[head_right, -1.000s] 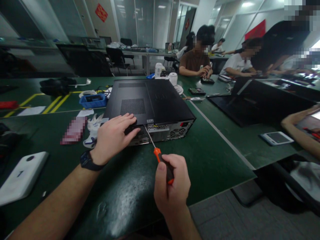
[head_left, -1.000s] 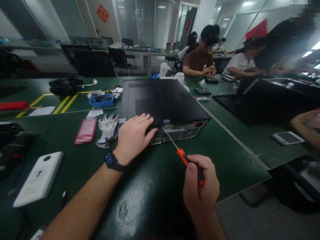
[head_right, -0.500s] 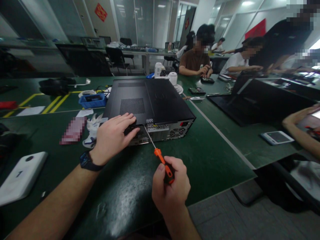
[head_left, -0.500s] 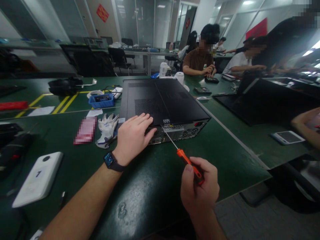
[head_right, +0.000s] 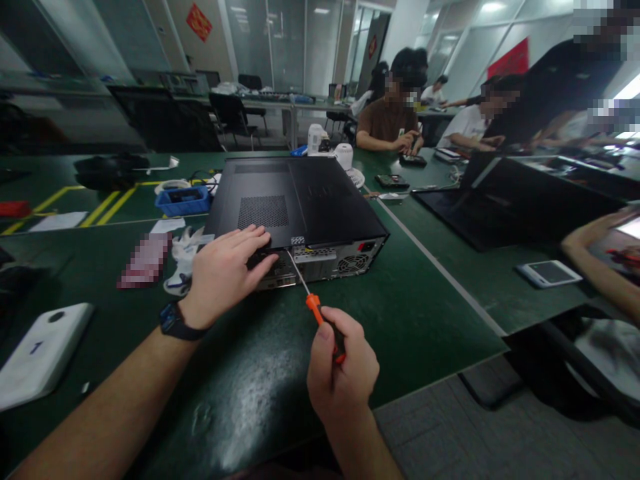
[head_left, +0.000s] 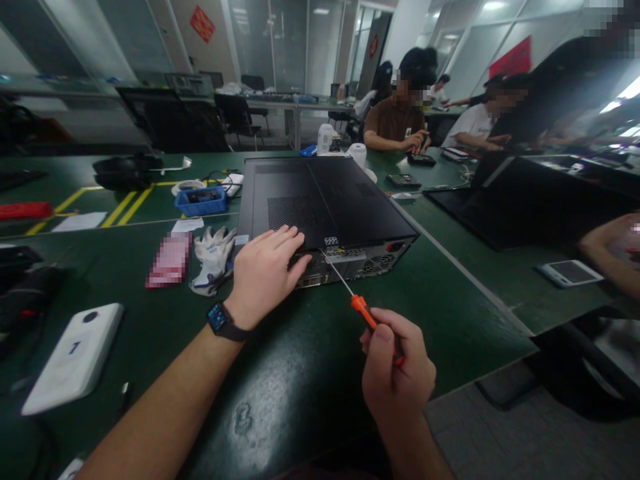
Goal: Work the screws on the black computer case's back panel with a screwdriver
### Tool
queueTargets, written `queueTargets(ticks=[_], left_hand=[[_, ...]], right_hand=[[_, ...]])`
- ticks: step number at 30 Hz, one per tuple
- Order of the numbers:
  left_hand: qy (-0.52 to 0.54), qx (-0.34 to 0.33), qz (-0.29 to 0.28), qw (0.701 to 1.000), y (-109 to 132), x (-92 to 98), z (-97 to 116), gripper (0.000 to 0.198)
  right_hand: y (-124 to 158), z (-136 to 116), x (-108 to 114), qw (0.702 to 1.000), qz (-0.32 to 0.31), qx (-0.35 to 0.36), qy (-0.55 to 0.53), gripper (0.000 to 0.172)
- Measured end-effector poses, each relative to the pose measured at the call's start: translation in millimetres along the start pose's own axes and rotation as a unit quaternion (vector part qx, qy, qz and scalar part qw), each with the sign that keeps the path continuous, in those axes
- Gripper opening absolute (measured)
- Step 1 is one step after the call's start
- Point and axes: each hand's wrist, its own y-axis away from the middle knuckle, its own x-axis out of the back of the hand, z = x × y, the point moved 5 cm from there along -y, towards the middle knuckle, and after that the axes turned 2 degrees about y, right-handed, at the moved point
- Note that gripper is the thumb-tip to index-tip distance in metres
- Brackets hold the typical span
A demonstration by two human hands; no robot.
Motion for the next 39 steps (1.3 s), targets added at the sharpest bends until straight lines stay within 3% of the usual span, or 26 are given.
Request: queueTargets(ticks=[7,12,17,23,28,34,39], left_hand=[[0.0,0.001,-0.004,1.0,0.1,0.0,-0.4,0.03],[0.009,0.006,-0.005,1.0,0.7,-0.1,-1.2,0.031],[0.004,0.001,-0.003,1.0,1.2,0.0,-0.6,0.031],[0.001,-0.005,0.002,1.0,0.9,0.1,0.0,0.031],[0.001,-0.006,0.003,1.0,0.9,0.9,0.4,0.03],[0.003,0.0,-0.002,1.0,0.9,0.2,-0.3,0.031],[0.003,0.001,-0.002,1.0,0.9,-0.3,-0.6,0.031]], right_hand=[[-2.5,-5.9,1.6,0.999,0.007,0.035,-0.014,0.024],[-0.3,-1.0,-0.6,1.0,-0.008,-0.005,-0.025,0.022],[0.0,-3.3,2.0,1.0,0.008,0.017,-0.017,0.022],[2.1,0.4,-0.4,0.999,-0.015,-0.021,-0.033,0.023],[-0.9,-5.8,1.9,1.0,0.005,0.008,-0.02,0.025],[2.9,1.3,-1.0,0.999,-0.008,-0.031,-0.031,0.023],[3.1,-1.2,1.6,1.0,-0.002,-0.005,-0.013,0.026]])
